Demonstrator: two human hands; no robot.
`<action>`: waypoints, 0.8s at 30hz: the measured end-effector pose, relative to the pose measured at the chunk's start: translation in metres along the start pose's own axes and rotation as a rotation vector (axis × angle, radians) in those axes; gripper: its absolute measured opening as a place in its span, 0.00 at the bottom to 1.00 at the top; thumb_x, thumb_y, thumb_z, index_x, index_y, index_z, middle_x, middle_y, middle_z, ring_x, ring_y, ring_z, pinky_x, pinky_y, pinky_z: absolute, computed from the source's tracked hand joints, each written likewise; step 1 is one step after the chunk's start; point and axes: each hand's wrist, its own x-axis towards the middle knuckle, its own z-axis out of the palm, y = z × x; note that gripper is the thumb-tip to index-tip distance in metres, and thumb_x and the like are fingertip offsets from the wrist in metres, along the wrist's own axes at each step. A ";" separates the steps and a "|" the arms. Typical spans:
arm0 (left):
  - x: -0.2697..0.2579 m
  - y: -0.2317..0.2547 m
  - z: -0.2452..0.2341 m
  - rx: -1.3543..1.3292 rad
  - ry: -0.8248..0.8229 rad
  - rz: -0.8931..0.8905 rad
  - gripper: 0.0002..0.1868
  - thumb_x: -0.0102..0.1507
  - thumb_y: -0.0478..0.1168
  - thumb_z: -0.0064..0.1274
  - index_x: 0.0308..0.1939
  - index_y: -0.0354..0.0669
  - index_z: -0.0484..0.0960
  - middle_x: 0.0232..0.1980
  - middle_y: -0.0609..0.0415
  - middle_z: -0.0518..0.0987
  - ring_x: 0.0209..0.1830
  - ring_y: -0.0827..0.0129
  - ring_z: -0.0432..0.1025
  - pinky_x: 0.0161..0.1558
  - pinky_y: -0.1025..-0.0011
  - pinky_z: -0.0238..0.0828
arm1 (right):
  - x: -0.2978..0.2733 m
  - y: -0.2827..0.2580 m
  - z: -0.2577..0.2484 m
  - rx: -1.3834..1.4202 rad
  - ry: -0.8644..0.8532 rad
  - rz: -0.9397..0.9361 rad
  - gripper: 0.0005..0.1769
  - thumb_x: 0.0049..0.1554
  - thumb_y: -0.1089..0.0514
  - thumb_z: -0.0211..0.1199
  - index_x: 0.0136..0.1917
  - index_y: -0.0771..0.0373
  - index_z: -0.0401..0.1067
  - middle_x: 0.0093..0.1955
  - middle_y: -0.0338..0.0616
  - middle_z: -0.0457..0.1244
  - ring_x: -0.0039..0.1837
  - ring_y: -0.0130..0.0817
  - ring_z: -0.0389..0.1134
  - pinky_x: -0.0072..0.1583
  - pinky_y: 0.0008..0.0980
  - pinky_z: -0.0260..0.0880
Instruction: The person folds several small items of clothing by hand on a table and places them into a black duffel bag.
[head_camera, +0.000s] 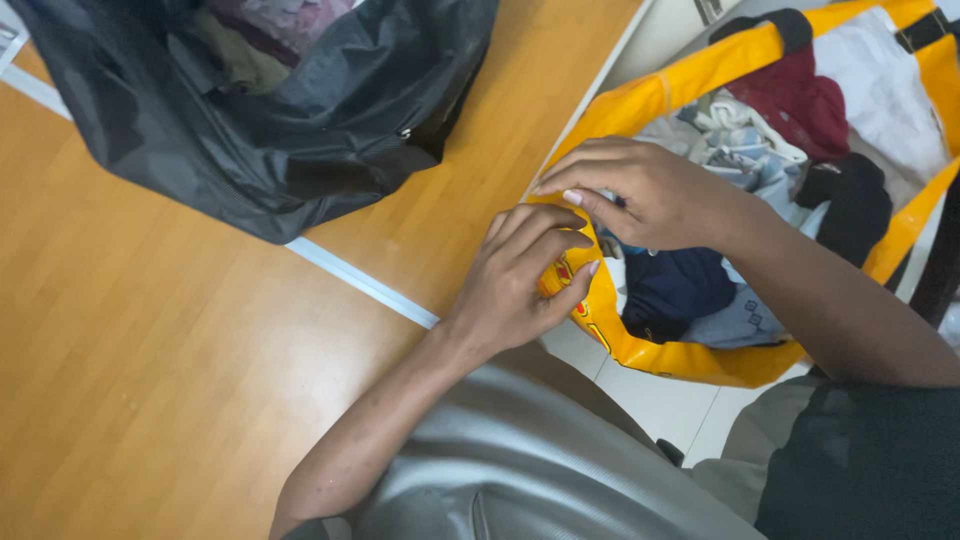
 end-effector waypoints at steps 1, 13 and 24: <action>0.006 0.003 0.003 -0.005 0.004 0.037 0.10 0.64 0.37 0.62 0.47 0.39 0.80 0.52 0.49 0.77 0.56 0.56 0.71 0.58 0.60 0.66 | -0.011 0.001 -0.002 -0.023 0.001 0.040 0.12 0.62 0.63 0.59 0.58 0.64 0.75 0.55 0.49 0.70 0.58 0.47 0.71 0.60 0.41 0.71; 0.062 0.005 0.052 -0.063 -0.197 0.133 0.10 0.63 0.38 0.63 0.43 0.37 0.80 0.43 0.48 0.80 0.47 0.52 0.74 0.54 0.58 0.68 | -0.123 0.010 -0.029 -0.138 0.285 0.433 0.14 0.63 0.65 0.61 0.63 0.62 0.74 0.58 0.49 0.70 0.57 0.41 0.72 0.58 0.37 0.71; 0.087 -0.022 0.125 0.155 -0.389 -0.224 0.26 0.58 0.46 0.66 0.52 0.31 0.77 0.46 0.39 0.80 0.49 0.45 0.77 0.50 0.53 0.74 | -0.138 0.021 -0.012 -0.319 0.421 0.601 0.27 0.58 0.60 0.70 0.70 0.62 0.70 0.68 0.49 0.64 0.53 0.43 0.69 0.55 0.39 0.71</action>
